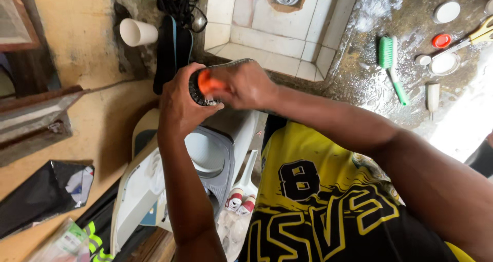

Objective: The person cleans a shoe and its sole with a brush and soapy water.

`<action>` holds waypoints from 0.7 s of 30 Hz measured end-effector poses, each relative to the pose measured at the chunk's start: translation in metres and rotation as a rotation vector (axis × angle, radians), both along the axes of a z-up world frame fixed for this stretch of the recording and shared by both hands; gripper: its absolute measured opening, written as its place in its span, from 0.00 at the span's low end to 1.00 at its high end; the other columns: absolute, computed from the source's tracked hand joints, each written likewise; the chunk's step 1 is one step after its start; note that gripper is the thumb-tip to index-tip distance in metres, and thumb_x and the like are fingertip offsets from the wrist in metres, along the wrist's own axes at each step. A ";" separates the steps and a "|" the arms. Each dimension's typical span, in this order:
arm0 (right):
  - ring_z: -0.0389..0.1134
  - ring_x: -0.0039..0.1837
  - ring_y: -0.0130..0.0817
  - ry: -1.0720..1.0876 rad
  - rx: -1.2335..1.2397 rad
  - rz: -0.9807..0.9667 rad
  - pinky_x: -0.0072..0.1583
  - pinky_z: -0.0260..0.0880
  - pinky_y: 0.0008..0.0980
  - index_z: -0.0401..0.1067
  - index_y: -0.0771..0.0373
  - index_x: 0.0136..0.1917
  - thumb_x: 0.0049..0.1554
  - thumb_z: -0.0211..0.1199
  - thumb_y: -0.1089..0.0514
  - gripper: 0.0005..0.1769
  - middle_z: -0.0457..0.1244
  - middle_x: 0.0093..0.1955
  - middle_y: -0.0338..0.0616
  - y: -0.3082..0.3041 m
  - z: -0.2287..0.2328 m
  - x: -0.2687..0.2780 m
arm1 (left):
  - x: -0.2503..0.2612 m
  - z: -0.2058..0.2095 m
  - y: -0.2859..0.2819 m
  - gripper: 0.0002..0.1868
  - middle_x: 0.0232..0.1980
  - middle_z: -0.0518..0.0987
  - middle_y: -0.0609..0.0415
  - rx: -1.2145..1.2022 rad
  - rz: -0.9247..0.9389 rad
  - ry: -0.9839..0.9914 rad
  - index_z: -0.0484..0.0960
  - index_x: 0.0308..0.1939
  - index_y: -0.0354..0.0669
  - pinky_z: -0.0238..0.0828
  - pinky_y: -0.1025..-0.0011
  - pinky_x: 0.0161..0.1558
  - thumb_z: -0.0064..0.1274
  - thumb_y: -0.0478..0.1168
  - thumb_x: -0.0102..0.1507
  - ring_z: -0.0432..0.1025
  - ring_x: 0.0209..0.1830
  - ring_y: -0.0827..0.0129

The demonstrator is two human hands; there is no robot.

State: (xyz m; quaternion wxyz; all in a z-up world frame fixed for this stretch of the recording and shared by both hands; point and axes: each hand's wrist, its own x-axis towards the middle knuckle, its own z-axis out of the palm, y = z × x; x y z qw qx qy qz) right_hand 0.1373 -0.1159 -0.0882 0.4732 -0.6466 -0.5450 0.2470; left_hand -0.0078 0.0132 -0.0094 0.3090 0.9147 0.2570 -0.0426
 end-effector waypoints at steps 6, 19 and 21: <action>0.72 0.35 0.43 -0.064 0.174 -0.152 0.39 0.71 0.40 0.75 0.59 0.53 0.62 0.66 0.44 0.17 0.68 0.35 0.46 -0.002 0.004 -0.004 | 0.004 -0.003 0.002 0.47 0.61 0.79 0.48 -0.010 0.073 0.094 0.71 0.64 0.47 0.70 0.54 0.58 0.77 0.47 0.43 0.73 0.60 0.47; 0.68 0.28 0.29 -0.007 0.088 -0.031 0.30 0.65 0.31 0.77 0.57 0.51 0.68 0.63 0.54 0.06 0.70 0.34 0.41 0.015 -0.010 0.014 | 0.000 -0.006 -0.002 0.51 0.61 0.78 0.43 0.059 0.059 0.137 0.70 0.64 0.43 0.68 0.50 0.58 0.80 0.48 0.41 0.70 0.60 0.42; 0.68 0.30 0.38 -0.054 0.131 -0.045 0.33 0.67 0.37 0.76 0.60 0.54 0.62 0.67 0.52 0.11 0.68 0.32 0.43 0.000 0.001 -0.005 | 0.006 -0.009 0.002 0.49 0.60 0.79 0.44 0.097 0.103 0.273 0.71 0.62 0.43 0.68 0.49 0.57 0.81 0.50 0.43 0.70 0.58 0.42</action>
